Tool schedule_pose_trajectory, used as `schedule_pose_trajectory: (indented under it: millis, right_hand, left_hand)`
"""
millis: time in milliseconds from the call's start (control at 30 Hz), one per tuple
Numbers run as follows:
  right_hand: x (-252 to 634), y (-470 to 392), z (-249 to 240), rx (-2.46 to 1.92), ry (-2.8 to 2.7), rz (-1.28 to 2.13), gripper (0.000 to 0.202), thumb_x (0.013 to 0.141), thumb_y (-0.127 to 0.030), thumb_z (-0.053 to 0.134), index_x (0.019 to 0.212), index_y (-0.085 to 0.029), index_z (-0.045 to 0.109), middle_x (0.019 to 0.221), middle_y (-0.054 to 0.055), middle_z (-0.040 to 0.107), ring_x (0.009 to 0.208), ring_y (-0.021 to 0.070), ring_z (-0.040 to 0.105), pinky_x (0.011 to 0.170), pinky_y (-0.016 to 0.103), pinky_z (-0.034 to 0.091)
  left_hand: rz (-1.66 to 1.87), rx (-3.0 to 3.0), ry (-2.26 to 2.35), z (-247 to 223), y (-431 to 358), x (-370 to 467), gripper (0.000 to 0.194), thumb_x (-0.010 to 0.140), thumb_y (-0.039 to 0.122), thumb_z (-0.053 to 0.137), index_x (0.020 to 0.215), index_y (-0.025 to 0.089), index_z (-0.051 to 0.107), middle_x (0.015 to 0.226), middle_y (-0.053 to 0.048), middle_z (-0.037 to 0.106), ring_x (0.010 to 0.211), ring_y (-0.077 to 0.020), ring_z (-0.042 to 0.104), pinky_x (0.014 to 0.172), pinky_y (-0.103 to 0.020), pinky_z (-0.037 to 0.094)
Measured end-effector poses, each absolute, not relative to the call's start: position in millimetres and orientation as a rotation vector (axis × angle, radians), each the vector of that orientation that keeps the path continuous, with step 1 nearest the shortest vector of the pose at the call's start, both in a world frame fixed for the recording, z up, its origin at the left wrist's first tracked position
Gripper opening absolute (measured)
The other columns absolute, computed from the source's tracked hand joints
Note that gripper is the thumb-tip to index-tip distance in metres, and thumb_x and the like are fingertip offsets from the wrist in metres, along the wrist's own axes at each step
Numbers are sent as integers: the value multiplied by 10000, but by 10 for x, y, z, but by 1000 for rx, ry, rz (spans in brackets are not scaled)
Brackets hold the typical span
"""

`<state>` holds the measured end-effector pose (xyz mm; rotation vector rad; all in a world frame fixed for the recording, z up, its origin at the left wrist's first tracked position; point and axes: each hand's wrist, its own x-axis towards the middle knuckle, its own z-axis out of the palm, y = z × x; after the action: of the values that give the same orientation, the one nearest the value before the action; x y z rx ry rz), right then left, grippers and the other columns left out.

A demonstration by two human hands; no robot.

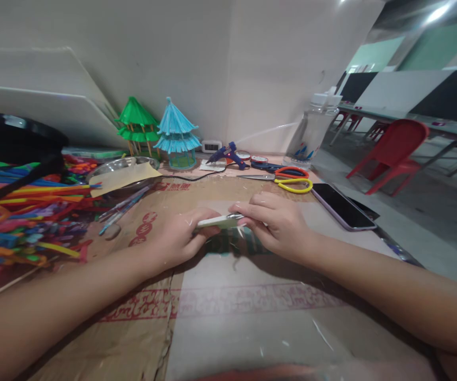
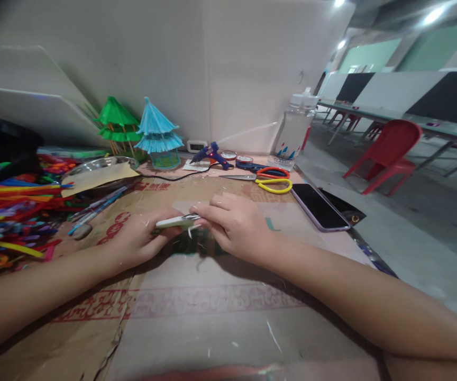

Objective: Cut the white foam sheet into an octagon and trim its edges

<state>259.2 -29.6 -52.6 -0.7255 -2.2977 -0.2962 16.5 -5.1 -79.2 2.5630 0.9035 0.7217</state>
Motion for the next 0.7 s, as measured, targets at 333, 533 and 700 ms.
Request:
schedule_pose_trajectory:
  millis: [333,533,700]
  right_hand:
    - [2587,-150,-707,-1180,-1798,581,369,903,-465,572,1092,-160,657,861,55,675,686,158,568,604,275,442]
    - [2507,-122,-757,-1162,-1743,895,256,834,-424,590,793,-172,604,693,-12,533,633,128,480,593,257,392]
    - [2501,-119,-754,-1148,-1707,919,260,817,-435,593,778,-177,588,684,-18,507,633,129,450,596,263,364]
  left_hand:
    - [890,2163,1071,-799,40,190,463,894,516,557,1176,160,645,1022,-77,735,852,-231,675,726,-303,535]
    - [864,2028,996,-793,75,207,496,874,543,571,1159,144,647,1025,-89,737,842,-230,679,698,-298,551]
    - [819,1970,954,-764,58,225,489,857,540,581,1132,143,656,965,-79,739,787,-215,670,632,-266,531]
